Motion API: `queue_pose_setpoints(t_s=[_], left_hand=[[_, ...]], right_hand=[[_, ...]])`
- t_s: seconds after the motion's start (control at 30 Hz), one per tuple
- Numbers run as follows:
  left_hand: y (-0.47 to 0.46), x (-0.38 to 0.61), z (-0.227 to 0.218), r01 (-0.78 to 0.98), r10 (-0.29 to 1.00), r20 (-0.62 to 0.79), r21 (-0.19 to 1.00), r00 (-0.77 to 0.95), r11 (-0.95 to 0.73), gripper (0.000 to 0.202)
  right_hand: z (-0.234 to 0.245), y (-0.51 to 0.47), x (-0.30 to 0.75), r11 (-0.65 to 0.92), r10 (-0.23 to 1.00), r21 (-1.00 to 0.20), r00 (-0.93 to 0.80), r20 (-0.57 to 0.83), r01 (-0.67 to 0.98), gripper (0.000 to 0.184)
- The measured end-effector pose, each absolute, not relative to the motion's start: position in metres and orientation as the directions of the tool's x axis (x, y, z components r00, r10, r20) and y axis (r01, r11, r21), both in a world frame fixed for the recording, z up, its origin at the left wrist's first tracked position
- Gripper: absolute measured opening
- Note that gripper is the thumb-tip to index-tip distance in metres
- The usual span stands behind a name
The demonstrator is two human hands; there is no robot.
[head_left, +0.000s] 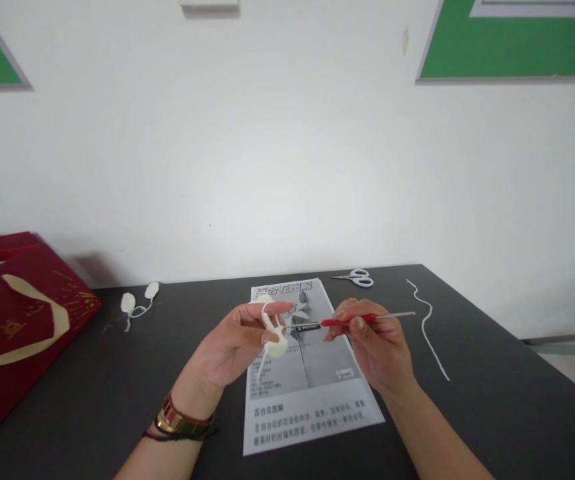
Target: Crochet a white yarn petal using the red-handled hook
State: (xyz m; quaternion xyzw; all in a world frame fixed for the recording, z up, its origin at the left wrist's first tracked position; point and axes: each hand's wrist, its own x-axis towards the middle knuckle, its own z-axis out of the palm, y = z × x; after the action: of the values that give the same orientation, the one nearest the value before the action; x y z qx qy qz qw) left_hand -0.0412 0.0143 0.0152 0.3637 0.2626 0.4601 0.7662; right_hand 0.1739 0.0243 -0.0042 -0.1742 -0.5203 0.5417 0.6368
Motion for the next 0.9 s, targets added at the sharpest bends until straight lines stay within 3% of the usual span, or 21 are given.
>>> queue_pose_setpoints(t_s=[0.17,0.4,0.53,0.63,0.73,0.9], left_hand=[[0.012,-0.045,0.011,-0.449,0.898,-0.068,0.848,0.435,0.282,0.032],[0.014,-0.036,0.007,-0.179,0.961,0.097,0.983,0.261,-0.051,0.034],[0.017,-0.019,0.001,-0.074,0.973,0.199,0.979,0.117,-0.191,0.034],[0.020,-0.010,-0.008,-0.212,0.989,0.122,0.972,0.087,-0.102,0.035],[0.022,-0.011,-0.014,-0.376,0.975,0.046,0.926,0.216,0.039,0.036],[0.026,-0.029,-0.015,-0.406,0.907,0.002,0.895,0.420,0.186,0.032]], right_hand=[[-0.003,0.026,0.171,0.196,0.921,-0.776,-0.159,0.355,-0.599,0.012],[-0.016,0.034,0.158,-0.266,0.955,-0.614,-0.288,-0.065,-0.743,0.014],[-0.021,0.036,0.154,-0.301,0.953,-0.562,-0.265,-0.148,-0.771,0.014],[-0.021,0.035,0.152,-0.245,0.969,-0.602,-0.214,-0.125,-0.760,0.014],[-0.021,0.036,0.152,-0.232,0.971,-0.624,-0.213,-0.107,-0.746,0.013],[-0.024,0.040,0.154,-0.329,0.942,-0.581,-0.301,-0.149,-0.744,0.008]])
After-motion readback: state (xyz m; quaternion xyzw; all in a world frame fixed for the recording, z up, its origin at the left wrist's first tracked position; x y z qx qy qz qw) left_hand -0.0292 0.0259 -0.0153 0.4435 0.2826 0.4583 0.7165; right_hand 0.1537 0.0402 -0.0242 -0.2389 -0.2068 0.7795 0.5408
